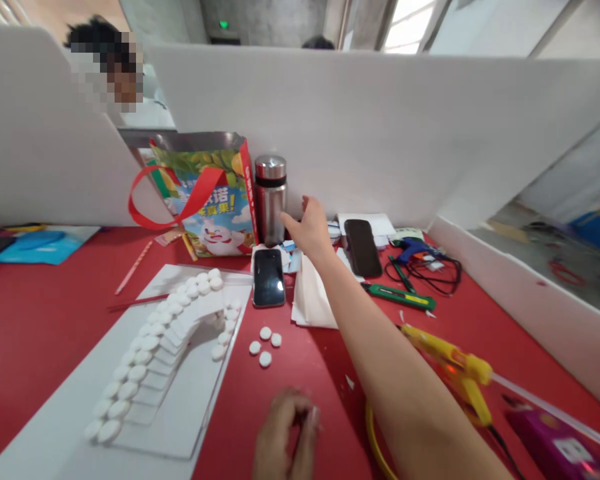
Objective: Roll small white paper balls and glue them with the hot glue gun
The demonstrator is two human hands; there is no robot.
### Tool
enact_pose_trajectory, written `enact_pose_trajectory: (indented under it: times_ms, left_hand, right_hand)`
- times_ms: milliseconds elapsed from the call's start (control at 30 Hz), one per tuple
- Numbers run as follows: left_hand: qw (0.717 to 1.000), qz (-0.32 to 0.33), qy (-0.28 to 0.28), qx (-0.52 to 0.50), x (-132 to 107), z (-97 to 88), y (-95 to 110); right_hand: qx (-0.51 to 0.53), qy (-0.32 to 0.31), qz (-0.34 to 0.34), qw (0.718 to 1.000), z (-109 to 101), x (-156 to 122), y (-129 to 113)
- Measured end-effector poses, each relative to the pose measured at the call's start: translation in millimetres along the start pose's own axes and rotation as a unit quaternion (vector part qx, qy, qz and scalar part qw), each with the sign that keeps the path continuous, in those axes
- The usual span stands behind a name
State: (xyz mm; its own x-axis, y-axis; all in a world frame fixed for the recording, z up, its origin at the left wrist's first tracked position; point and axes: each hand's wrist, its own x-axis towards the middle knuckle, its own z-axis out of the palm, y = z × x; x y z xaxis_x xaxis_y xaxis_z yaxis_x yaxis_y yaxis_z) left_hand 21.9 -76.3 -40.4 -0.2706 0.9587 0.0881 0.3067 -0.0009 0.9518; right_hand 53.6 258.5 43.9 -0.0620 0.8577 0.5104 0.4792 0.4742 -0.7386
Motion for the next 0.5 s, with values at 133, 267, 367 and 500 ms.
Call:
enact_pose_trajectory:
  times_ms: [133,267,367,500]
  left_hand:
    - [0.997,-0.014,-0.067,-0.028,6.9,-14.5,11.6]
    - [0.997,-0.02,-0.071,-0.04,10.2,-18.1,12.6]
    - [0.996,-0.013,-0.087,-0.028,11.2,-18.1,10.2]
    - [0.994,-0.026,-0.082,-0.061,14.0,-19.5,13.9]
  right_hand:
    - [-0.02,-0.019,-0.001,1.0,-41.8,-49.9,-15.6]
    - [-0.03,-0.033,0.016,0.999,-79.9,-98.6,-31.3]
    - [-0.027,-0.026,-0.02,0.999,-102.9,-137.9,-38.8]
    - [-0.031,-0.039,-0.02,0.999,-116.4,-178.9,-39.0]
